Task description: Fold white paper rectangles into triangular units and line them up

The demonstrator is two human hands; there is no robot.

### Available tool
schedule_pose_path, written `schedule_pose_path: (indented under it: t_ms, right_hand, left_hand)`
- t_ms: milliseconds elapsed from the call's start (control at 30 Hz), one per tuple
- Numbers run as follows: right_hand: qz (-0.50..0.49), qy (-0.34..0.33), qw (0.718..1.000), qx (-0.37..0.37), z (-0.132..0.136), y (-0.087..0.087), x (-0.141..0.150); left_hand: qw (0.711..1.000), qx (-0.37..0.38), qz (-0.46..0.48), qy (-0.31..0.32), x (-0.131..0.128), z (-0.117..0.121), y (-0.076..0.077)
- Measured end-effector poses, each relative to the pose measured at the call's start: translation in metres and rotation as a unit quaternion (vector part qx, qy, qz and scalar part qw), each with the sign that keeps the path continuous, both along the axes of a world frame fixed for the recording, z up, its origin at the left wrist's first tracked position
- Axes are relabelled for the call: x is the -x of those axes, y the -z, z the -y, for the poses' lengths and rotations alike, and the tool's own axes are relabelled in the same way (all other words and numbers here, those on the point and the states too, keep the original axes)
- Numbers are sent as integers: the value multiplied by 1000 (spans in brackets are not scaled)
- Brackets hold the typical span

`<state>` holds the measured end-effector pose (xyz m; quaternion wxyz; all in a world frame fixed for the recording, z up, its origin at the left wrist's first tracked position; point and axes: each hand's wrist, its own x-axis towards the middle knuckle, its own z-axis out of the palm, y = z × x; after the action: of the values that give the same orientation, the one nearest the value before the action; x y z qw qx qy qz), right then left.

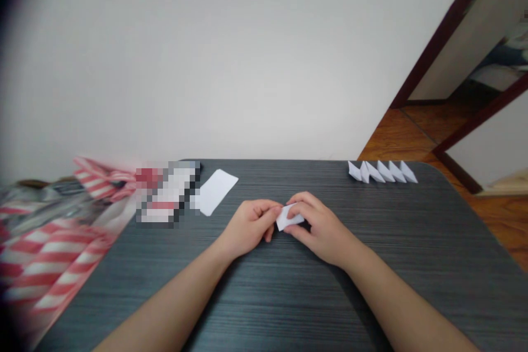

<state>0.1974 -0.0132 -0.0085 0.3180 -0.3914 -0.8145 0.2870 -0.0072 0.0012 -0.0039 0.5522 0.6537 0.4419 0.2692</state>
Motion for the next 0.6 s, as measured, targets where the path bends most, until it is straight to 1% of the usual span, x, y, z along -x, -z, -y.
schedule_pose_path:
  t_ms: [167,333,600]
  right_hand:
    - [0,-9,1000,3,1,-2,-1]
    - [-6,-1,1000,6,0,0,-2]
    - [22,21,999,-29,1,-3,5]
  left_hand:
    - [1000,-9,6,-3,-1,1,0]
    - [1000,-11,-4,-4,-1,1,-1]
    - [1000,-1,8,8,0,2,0]
